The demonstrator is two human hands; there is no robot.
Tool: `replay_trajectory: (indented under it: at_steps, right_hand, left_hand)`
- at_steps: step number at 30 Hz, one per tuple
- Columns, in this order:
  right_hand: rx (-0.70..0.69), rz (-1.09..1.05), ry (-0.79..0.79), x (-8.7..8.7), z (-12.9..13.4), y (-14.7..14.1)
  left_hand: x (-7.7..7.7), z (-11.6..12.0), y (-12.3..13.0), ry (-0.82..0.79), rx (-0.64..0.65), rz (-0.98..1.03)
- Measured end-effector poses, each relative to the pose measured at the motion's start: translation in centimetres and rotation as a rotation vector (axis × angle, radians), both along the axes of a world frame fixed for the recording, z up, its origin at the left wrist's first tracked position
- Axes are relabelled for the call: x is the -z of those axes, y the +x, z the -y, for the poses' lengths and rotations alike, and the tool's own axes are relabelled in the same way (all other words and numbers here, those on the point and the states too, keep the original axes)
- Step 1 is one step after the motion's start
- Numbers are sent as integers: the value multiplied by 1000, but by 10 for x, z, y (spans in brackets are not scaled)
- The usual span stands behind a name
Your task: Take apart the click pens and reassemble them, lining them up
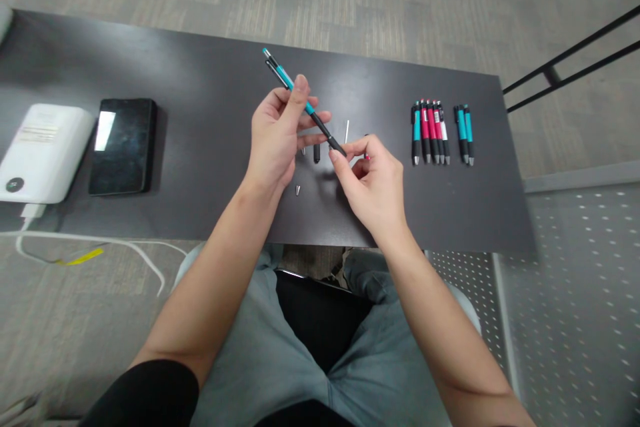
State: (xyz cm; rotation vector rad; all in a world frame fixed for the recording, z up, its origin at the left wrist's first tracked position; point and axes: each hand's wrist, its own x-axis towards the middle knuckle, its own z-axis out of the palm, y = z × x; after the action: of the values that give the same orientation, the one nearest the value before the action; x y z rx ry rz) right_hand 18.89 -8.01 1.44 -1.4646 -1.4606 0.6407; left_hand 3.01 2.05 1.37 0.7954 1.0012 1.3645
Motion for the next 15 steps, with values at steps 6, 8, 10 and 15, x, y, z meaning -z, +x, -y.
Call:
replay_trajectory:
  at_steps: [6,8,10,15]
  right_hand:
    - [-32,-6,10,0,-1,6]
    - [-42,36,8,-2,-1,11]
    - [-55,85,17,-5,0,16]
    - [-176,156,20,-17,8,22]
  left_hand:
    - [1,-8,-17,44,-26,-119]
    - [0,-12,-24,55,-29,-163]
    - [-1,-16,-31,67,-32,-185]
    - [1,-21,-41,65,-47,-129]
